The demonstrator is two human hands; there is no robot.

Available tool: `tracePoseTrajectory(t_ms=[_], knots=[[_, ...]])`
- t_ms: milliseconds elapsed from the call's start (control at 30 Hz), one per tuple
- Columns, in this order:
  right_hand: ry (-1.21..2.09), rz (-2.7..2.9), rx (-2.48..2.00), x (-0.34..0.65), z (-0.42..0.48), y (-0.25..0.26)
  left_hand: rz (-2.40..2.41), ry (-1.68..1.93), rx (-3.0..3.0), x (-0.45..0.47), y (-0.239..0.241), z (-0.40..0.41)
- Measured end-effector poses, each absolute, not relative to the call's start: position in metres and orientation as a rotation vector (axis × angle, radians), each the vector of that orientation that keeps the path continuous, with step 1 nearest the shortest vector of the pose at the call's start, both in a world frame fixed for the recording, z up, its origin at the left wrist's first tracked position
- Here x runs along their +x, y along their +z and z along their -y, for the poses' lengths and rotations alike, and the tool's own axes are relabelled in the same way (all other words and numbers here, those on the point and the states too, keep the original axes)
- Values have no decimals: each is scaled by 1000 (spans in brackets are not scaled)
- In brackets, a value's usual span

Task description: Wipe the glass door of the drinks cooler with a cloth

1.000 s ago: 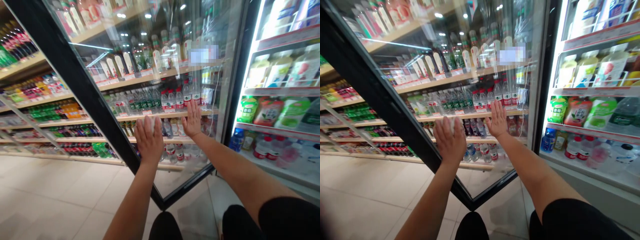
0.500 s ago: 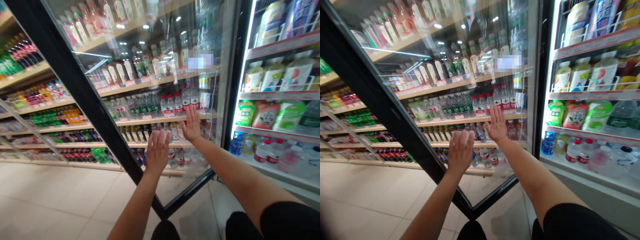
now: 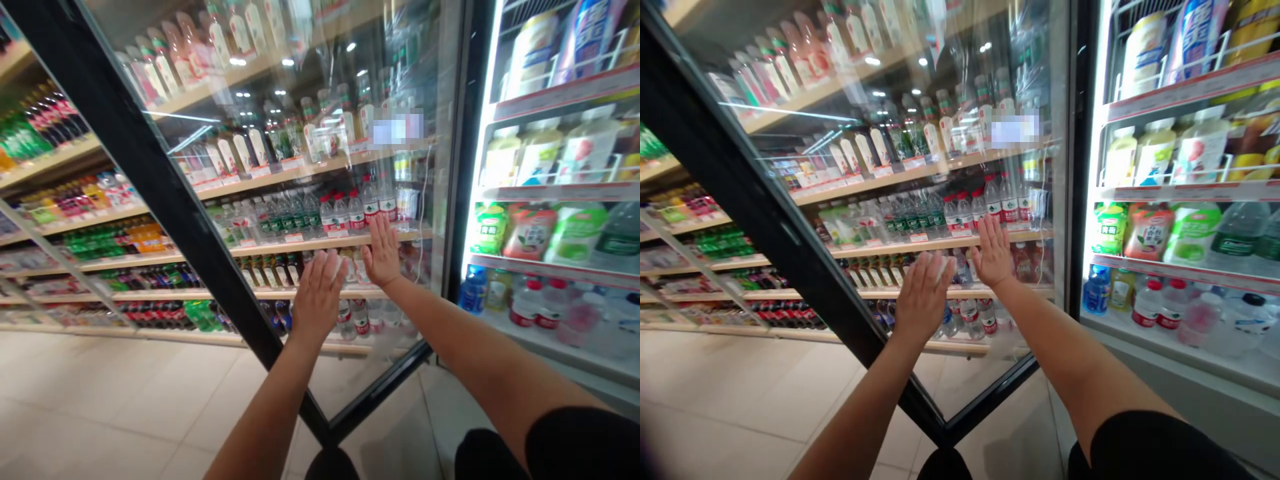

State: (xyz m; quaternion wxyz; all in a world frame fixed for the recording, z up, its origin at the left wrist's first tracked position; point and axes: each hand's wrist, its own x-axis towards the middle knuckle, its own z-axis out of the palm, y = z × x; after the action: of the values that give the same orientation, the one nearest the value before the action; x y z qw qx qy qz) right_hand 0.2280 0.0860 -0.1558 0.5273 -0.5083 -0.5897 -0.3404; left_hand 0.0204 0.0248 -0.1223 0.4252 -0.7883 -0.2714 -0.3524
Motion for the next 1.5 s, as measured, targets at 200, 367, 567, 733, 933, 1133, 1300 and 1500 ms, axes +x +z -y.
tracePoseTrajectory(t_ms=[200, 367, 567, 733, 933, 1133, 1300, 1500], knots=[[-786, 1451, -1213, 231, -87, -156, 967, -1162, -1640, 19, -72, -23], [-831, 1424, -1197, 229, -88, -157, 671, -948, -1942, 37, -100, -33], [-842, 1403, -1176, 227, -90, -156, 896, -1149, -1674, 32, -48, -38], [-845, 1397, -1161, 227, -90, -155, 717, -1049, -1836, 47, -85, -43], [-805, 1409, -1172, 226, -90, -156, 762, -993, -1829, 33, -59, -40], [-843, 1396, -1187, 226, -92, -157, 871, -1133, -1702, 28, -46, -41], [-831, 1398, -1160, 226, -93, -157, 668, -919, -1977, 37, -59, -48], [-832, 1413, -1192, 227, -93, -157, 1017, -1207, -1627, 25, -25, -32]])
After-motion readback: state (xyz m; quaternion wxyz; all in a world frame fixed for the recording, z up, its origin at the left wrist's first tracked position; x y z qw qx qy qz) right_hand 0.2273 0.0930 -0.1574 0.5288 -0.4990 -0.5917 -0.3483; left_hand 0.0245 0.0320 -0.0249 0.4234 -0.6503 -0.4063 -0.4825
